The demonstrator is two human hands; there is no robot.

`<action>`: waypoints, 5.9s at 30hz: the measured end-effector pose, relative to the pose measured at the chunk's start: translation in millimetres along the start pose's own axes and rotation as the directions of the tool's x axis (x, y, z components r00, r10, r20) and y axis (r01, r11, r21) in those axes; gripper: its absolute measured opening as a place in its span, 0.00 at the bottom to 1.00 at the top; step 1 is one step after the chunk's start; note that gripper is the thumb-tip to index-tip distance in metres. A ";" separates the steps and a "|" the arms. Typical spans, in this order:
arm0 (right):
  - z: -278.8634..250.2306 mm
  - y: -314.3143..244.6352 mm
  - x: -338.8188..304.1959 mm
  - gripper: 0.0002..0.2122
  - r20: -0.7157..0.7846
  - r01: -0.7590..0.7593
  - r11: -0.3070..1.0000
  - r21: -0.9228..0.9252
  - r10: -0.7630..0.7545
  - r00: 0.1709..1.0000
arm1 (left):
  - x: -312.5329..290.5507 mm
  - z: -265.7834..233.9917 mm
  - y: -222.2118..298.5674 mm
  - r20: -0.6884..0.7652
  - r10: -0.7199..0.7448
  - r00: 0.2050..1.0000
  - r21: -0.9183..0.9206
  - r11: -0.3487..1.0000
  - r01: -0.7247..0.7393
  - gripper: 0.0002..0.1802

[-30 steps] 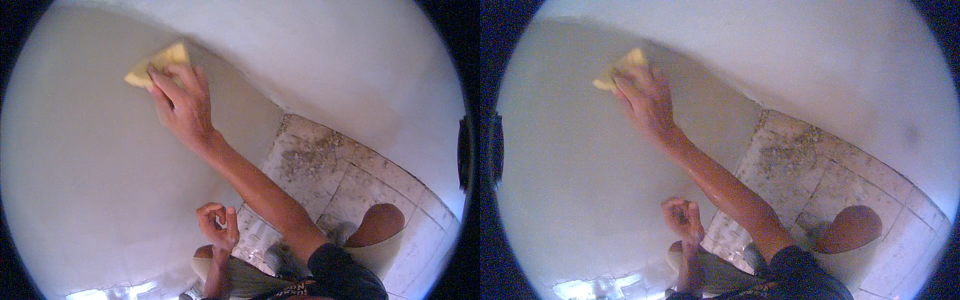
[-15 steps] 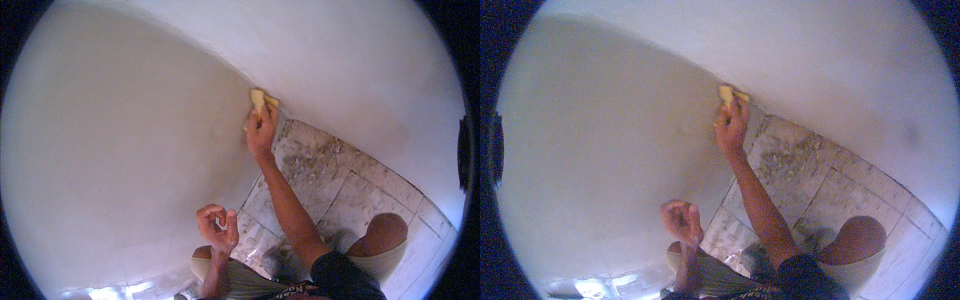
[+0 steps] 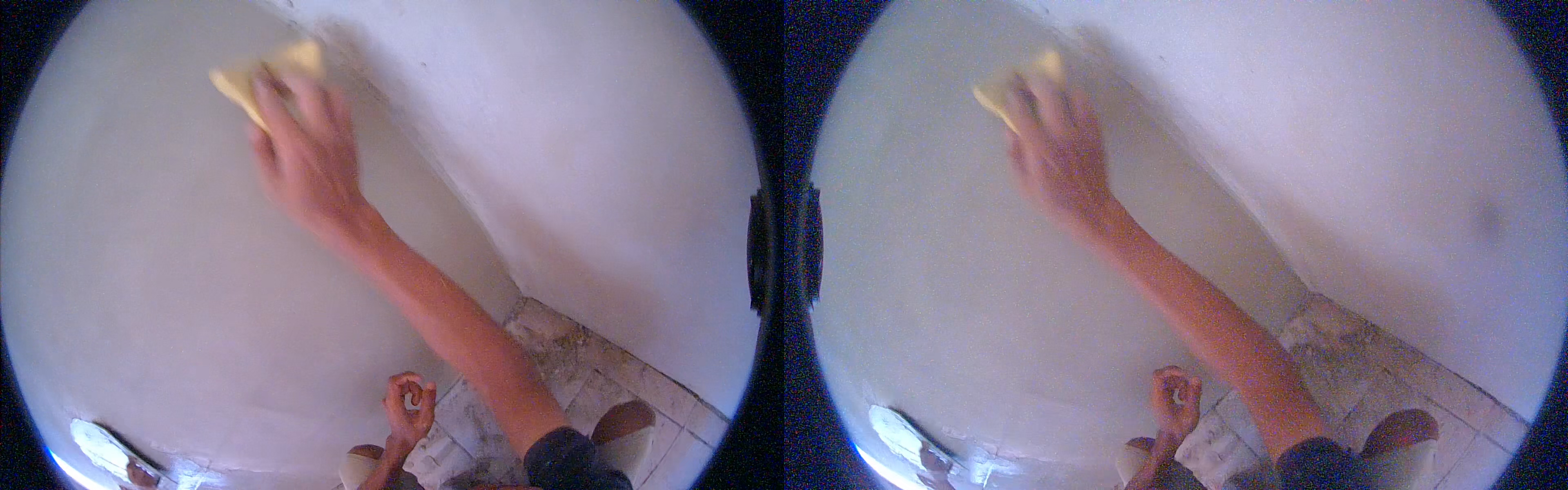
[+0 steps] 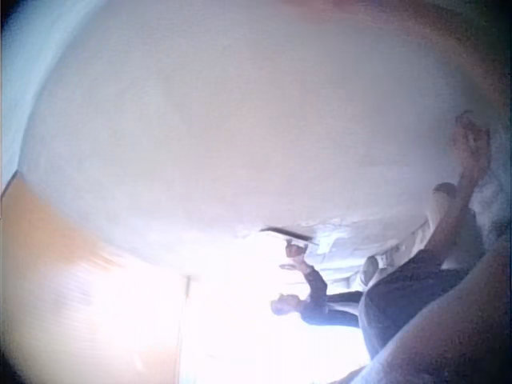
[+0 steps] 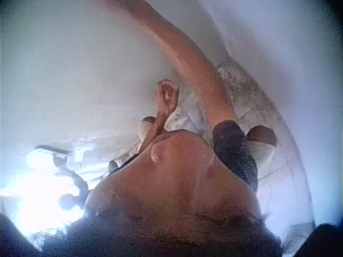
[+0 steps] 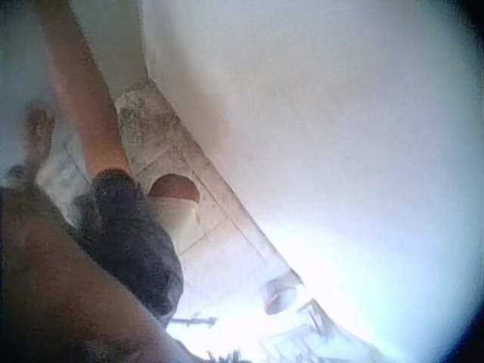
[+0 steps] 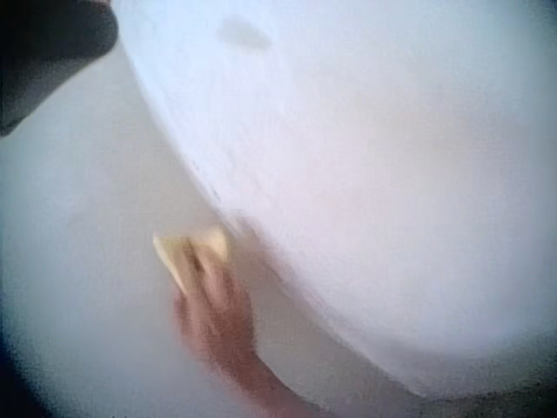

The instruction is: The person kneels on a tiled floor and uses a yellow sponge to wipe a white wall surface. Another person is visible in the background applying plaster to the wall with a trowel. The camera wearer repeatedly rubs the wall with the sponge, moving along the lower section of the wall.

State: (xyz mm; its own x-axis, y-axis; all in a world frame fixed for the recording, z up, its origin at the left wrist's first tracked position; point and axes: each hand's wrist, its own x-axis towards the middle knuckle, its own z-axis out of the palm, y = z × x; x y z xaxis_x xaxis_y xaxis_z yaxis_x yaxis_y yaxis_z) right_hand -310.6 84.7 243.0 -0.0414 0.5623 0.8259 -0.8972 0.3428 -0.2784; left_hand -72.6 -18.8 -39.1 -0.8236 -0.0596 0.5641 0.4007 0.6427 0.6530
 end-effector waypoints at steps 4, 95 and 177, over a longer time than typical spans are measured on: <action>34.7 -5.1 51.3 0.26 -0.096 -0.113 0.992 -0.049 0.108 0.989 | -0.8 -5.5 6.6 0.004 -0.023 1.000 0.009 1.000 0.023 0.16; -201.4 -25.2 -133.0 0.30 0.022 -0.655 0.399 0.642 0.844 0.535 | 312.7 -367.4 133.3 -0.034 0.841 0.540 0.999 0.037 0.006 0.44; -166.2 -38.8 -207.5 0.33 0.390 -0.570 -0.244 0.785 0.909 0.149 | -44.7 -32.2 -42.2 0.899 -0.359 0.249 0.424 0.857 -0.295 0.34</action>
State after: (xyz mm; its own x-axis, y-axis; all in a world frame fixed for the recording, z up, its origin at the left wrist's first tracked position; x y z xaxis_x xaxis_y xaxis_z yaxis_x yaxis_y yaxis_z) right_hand -194.2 79.8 0.9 -0.9929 0.1017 0.0617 -0.1029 -0.9945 -0.0177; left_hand -39.8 -67.8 -75.6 -0.7099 0.4412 -0.5489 0.4158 0.8917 0.1789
